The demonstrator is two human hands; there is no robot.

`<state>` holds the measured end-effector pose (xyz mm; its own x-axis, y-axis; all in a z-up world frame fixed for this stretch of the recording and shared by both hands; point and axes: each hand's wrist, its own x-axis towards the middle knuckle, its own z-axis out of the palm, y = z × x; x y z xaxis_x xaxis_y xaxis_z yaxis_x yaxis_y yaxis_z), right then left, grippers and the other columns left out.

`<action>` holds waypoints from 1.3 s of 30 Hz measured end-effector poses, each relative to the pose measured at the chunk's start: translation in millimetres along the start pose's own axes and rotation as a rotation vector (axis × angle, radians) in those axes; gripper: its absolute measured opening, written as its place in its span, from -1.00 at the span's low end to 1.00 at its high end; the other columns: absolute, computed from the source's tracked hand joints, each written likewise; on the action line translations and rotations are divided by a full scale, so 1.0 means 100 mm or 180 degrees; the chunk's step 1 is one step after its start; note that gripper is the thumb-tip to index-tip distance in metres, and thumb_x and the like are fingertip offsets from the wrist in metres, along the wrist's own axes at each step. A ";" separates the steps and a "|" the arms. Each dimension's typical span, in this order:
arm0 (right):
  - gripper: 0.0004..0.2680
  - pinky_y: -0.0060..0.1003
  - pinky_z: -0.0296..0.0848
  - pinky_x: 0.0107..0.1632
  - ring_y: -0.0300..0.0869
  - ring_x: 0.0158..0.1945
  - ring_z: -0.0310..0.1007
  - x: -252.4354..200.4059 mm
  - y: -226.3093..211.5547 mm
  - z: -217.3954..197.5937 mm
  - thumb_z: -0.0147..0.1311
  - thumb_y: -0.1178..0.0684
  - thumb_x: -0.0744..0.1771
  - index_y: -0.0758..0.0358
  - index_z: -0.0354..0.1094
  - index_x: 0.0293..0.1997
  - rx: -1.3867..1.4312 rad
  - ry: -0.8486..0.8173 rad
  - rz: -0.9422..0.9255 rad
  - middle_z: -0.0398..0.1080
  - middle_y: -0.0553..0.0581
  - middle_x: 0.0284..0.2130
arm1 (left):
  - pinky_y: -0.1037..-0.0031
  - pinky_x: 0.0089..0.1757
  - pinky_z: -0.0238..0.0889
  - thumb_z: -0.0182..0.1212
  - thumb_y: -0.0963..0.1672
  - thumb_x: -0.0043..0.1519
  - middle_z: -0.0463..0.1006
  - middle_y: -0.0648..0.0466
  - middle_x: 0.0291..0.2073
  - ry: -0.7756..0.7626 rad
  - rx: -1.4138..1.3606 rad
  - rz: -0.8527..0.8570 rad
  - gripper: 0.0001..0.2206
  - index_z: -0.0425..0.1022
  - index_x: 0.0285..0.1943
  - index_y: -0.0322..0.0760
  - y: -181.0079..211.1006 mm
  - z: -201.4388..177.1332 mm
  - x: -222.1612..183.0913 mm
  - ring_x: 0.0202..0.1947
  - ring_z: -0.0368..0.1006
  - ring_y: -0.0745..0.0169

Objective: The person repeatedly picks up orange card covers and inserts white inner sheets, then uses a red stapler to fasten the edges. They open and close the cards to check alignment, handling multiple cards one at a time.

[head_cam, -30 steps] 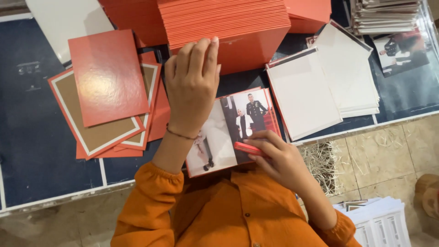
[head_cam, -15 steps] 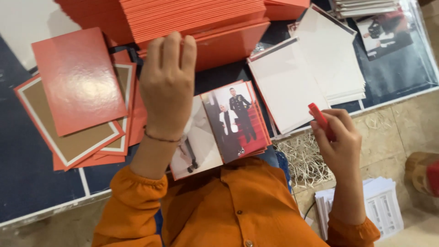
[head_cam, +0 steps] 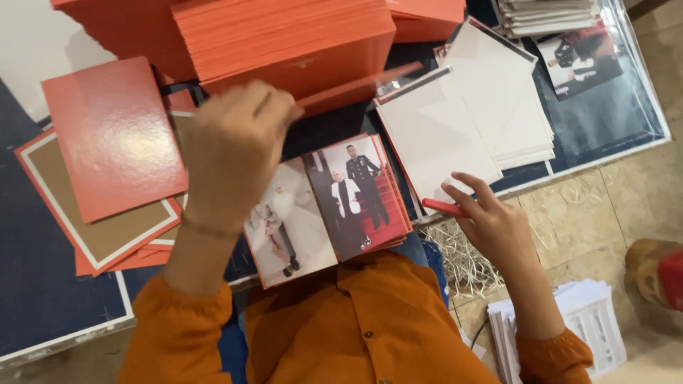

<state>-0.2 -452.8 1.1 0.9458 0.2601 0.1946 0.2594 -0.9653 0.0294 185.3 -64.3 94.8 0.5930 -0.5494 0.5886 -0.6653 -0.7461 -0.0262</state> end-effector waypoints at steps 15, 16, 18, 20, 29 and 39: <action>-0.81 -0.24 0.38 -0.19 -0.08 -0.29 0.37 0.27 0.56 -0.07 0.24 0.61 0.52 0.55 0.50 -0.12 0.0853 0.2638 0.0557 0.53 0.35 -0.26 | 0.11 0.38 0.33 0.12 -0.23 0.48 0.47 -0.09 0.44 -0.0784 -0.0783 -0.0071 -0.62 0.44 0.50 -0.31 1.02 -0.48 -1.43 0.44 0.42 -0.03; -0.86 -0.21 0.24 -0.22 -0.12 -0.33 0.22 0.37 0.48 -0.21 0.21 0.41 0.56 0.54 0.40 -0.11 0.1070 0.3072 0.0964 0.30 0.25 -0.33 | 0.07 0.38 0.29 0.25 -0.04 0.40 0.48 -0.06 0.44 -0.0789 -0.0928 -0.0196 -0.51 0.43 0.50 -0.31 1.01 -0.45 -1.43 0.45 0.41 -0.05; -0.79 -0.18 0.09 -0.25 -0.15 -0.36 0.06 0.47 0.21 -0.35 0.18 0.22 0.60 0.54 0.31 -0.11 0.1334 0.3463 0.1353 0.07 0.16 -0.40 | 0.03 0.38 0.26 0.38 0.15 0.33 0.50 -0.04 0.43 -0.0805 -0.1057 -0.0371 -0.31 0.42 0.51 -0.31 1.08 -0.47 -1.35 0.46 0.41 -0.07; -0.74 -0.06 0.39 -0.38 -0.06 -0.52 0.31 0.54 -0.17 -0.36 0.16 0.46 0.52 0.40 0.19 -0.28 0.1912 0.4086 0.1222 0.31 0.34 -0.55 | 0.04 0.26 0.45 0.20 -0.04 0.46 0.62 -0.16 0.25 -0.0307 -0.2446 -0.0774 -0.58 0.45 0.41 -0.40 1.13 -0.54 -1.15 0.25 0.59 -0.17; -0.90 -0.26 0.67 -0.25 -0.17 -0.30 0.59 0.64 -1.44 -0.74 0.19 0.09 0.41 0.30 0.52 -0.08 0.1420 0.1631 -0.1214 0.54 0.18 -0.20 | 0.36 -0.34 0.00 -0.15 -0.08 0.54 0.19 0.15 -0.52 -0.0260 -0.4223 -0.2430 -0.67 0.23 -0.35 -0.24 1.34 -0.76 -0.86 -0.47 0.10 0.30; -0.94 -0.23 0.32 -0.44 -0.14 -0.50 0.32 0.76 -1.74 -0.91 0.10 0.20 0.44 0.35 0.43 -0.15 0.1400 0.0617 -0.1102 0.40 0.13 -0.27 | 0.39 -0.36 0.19 -0.20 -0.07 0.53 0.35 0.10 -0.53 -0.0561 -0.3977 -0.2559 -0.66 0.51 -0.07 -0.33 1.33 -0.71 -0.99 -0.51 0.29 0.28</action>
<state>8.8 -267.4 99.5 0.7493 0.5095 0.4231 0.6425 -0.7141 -0.2779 6.1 -82.1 90.8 0.9645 -0.2639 0.0050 -0.0376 -0.1186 0.9922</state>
